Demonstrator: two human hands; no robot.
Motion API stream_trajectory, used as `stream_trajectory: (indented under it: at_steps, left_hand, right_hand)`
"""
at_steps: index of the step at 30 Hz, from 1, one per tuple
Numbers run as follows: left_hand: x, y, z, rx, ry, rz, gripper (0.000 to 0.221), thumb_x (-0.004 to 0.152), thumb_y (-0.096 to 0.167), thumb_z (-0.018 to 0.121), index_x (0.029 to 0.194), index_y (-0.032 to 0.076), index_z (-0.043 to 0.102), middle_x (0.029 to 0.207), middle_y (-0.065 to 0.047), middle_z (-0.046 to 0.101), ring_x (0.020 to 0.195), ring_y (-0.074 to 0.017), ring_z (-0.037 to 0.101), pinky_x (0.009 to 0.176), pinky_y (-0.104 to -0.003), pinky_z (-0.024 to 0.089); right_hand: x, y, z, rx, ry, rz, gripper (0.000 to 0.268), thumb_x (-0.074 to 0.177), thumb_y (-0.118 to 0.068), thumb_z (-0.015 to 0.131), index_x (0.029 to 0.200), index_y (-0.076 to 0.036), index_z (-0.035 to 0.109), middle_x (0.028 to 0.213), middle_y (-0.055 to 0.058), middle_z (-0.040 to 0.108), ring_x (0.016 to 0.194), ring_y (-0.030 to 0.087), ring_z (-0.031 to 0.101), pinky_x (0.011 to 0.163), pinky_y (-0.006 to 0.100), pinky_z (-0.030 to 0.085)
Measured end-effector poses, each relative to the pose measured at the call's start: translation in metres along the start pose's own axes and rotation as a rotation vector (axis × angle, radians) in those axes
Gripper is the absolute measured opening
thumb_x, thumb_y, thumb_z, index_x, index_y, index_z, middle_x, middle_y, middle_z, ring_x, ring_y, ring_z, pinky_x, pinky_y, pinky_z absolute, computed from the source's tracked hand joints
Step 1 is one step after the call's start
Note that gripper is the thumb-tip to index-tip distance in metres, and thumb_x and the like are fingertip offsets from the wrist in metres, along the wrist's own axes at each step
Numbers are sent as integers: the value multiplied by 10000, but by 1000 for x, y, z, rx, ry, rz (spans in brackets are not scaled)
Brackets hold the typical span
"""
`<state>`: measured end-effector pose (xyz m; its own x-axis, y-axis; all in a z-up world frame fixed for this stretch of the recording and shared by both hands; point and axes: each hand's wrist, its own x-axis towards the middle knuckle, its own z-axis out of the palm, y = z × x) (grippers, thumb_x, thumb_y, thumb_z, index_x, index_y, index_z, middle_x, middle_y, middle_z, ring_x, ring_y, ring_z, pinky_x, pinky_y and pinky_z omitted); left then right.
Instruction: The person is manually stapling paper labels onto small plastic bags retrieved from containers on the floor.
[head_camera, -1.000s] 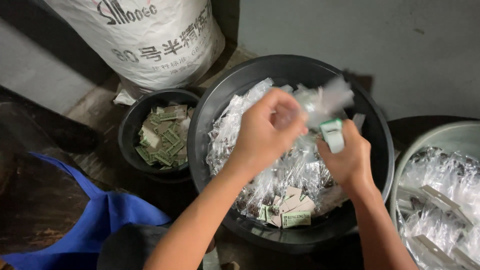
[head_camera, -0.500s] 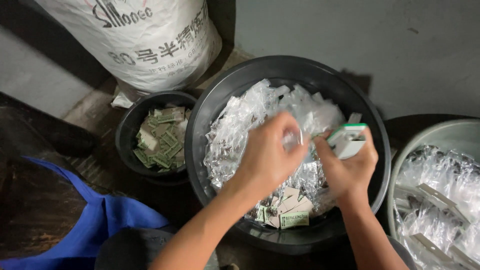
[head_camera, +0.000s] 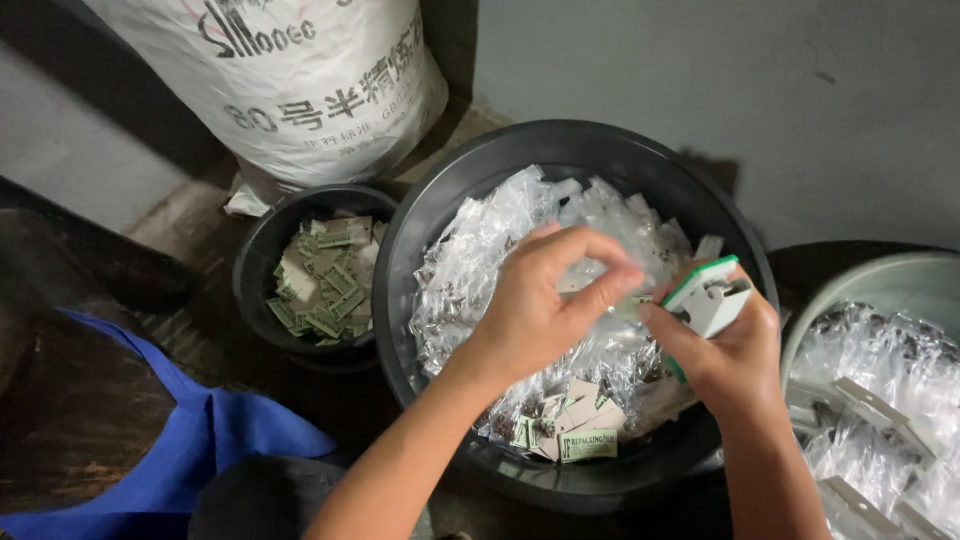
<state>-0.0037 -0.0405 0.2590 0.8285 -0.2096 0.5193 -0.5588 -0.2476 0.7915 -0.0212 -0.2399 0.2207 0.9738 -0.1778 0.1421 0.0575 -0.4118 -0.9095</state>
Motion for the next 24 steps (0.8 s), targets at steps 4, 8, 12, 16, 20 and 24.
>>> stream_trajectory:
  at_steps: [4,8,12,16,20,24]
  left_hand:
    - [4,18,-18,-251,-223,-362,715,762,587,612,1294,112,567,1308,-98,682,1214,-234,667,958,-390,578]
    - [-11,-3,-8,-205,-216,-208,337,935,171,676,1265,144,617,1229,-88,720,1126,-225,720,1033,-354,599]
    - [-21,-34,18,-292,18,114,194,941,0,703,1102,106,717,971,-63,732,937,-220,715,899,-360,600]
    - [-22,-15,5,-92,61,237,218,912,-103,702,1031,80,689,1044,-70,684,970,-223,705,906,-323,617]
    - [-36,-25,3,-47,-98,184,305,886,-160,674,1096,60,647,1201,-171,640,796,-170,650,660,-169,594]
    - [-35,-4,-8,-173,-79,170,352,915,197,721,1205,14,644,1218,-167,635,1129,-289,664,993,-348,628]
  right_hand:
    - [0,-13,3,246,-57,121,231,789,-93,816,931,-99,634,795,1,634,704,98,553,627,264,441]
    - [-2,4,9,387,-35,36,290,784,-30,810,969,-112,603,872,9,639,772,113,589,695,261,474]
    - [-2,11,21,531,53,-2,339,717,58,861,933,-29,615,850,121,660,801,162,645,803,298,518]
    - [-3,-10,15,480,-29,147,263,707,-28,823,860,-61,612,745,59,610,553,143,557,527,253,415]
    - [-5,-12,12,522,-43,259,259,734,-11,789,878,-71,582,700,56,595,439,146,529,424,232,376]
    - [-4,-20,11,578,-42,301,268,767,-33,759,899,-113,540,718,-14,472,623,107,446,553,264,343]
